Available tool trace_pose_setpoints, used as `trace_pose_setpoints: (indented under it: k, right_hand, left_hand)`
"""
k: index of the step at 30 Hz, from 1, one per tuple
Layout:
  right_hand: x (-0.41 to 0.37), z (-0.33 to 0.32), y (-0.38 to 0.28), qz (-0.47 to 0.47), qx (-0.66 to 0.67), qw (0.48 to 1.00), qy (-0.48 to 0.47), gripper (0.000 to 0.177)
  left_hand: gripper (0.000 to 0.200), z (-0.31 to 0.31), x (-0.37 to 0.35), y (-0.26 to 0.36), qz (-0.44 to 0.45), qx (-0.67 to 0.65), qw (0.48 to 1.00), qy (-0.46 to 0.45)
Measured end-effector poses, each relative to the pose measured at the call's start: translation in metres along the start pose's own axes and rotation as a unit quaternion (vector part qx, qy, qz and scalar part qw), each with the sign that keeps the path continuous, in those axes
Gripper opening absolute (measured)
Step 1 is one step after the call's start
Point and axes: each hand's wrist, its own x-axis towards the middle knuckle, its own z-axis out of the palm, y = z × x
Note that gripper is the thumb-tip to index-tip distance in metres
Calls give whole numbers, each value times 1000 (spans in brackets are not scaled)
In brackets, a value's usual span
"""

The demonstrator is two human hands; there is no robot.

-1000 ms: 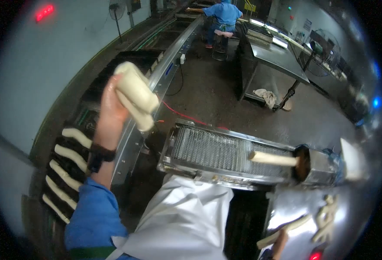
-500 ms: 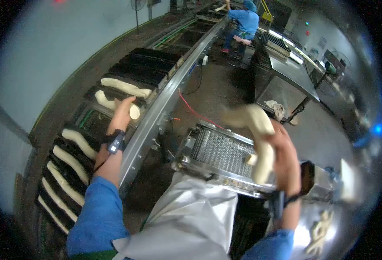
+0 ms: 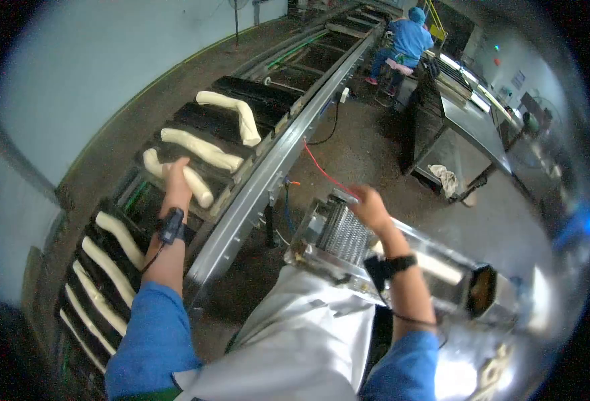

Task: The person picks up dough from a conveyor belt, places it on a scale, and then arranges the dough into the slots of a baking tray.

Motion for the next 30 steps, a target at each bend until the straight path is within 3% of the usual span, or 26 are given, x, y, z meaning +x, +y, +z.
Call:
trace_pose_setpoints:
  k: [1,2,4,6,7,8,10,12,14,15,16,17,18,19,20,22,23,24,26,27,28,30]
  right_hand:
    - [-18,3,25,55,-176,983,-24,55]
    - [-38,18,84,19,-211,977,7,55]
    - [-82,39,87,194,-313,926,82,49]
    - [-106,46,97,138,-349,921,105,45]
    - [-112,46,97,81,-383,911,130,42]
    - [-114,46,96,82,-384,911,127,42]
    - [-107,40,59,135,-422,896,19,38]
    - [-101,42,43,123,-454,882,18,35]
    - [-90,48,51,164,-379,910,37,33]
    - [-85,42,56,156,-346,924,49,35]
    - [-77,30,51,148,-286,943,88,34]
    - [-70,11,23,152,-212,958,115,30]
    - [-62,-5,15,34,-100,975,198,27]
    - [-41,-20,30,-1,28,972,232,23]
    - [-32,-45,0,-23,48,969,239,21]
    - [-34,-76,-98,4,185,951,249,29]
    - [-23,-87,-109,-46,229,944,235,40]
    - [-21,-89,-136,-116,296,929,190,46]
    - [-12,-88,-162,-237,423,872,63,55]
    - [-10,-78,-177,-213,469,857,33,65]
    - [-7,-69,-180,-248,482,840,8,72]
    - [-11,-55,-187,-244,422,872,31,75]
  left_hand:
    - [93,-7,9,-1,-22,27,999,-1]
    - [96,-9,16,-2,-43,56,997,-3]
    - [95,-2,29,-8,-1,75,997,24]
    - [93,5,35,-16,79,112,988,77]
    - [89,15,14,-1,113,83,990,33]
    - [89,21,6,1,110,84,990,34]
    - [89,32,3,3,90,148,985,7]
    - [79,29,16,-19,64,116,991,26]
    - [68,8,25,-35,-162,-69,982,-70]
    - [57,-3,9,-40,-5,53,995,-83]
    - [57,-18,16,-56,-2,52,995,-81]
    - [56,-41,36,-85,54,115,981,-148]
    - [55,-56,46,-100,109,178,954,-214]
    - [57,-55,36,-85,44,182,963,-195]
    - [57,-44,20,-66,46,184,962,-194]
    - [63,-15,-21,-23,35,120,988,87]
    - [67,-11,-40,-2,182,184,964,54]
    - [67,-6,-47,8,182,186,964,57]
    - [75,8,-52,19,213,194,956,-43]
    - [78,14,-42,6,170,221,959,-43]
    - [81,20,-41,1,126,248,960,-43]
    - [82,21,-37,-17,8,246,968,-48]
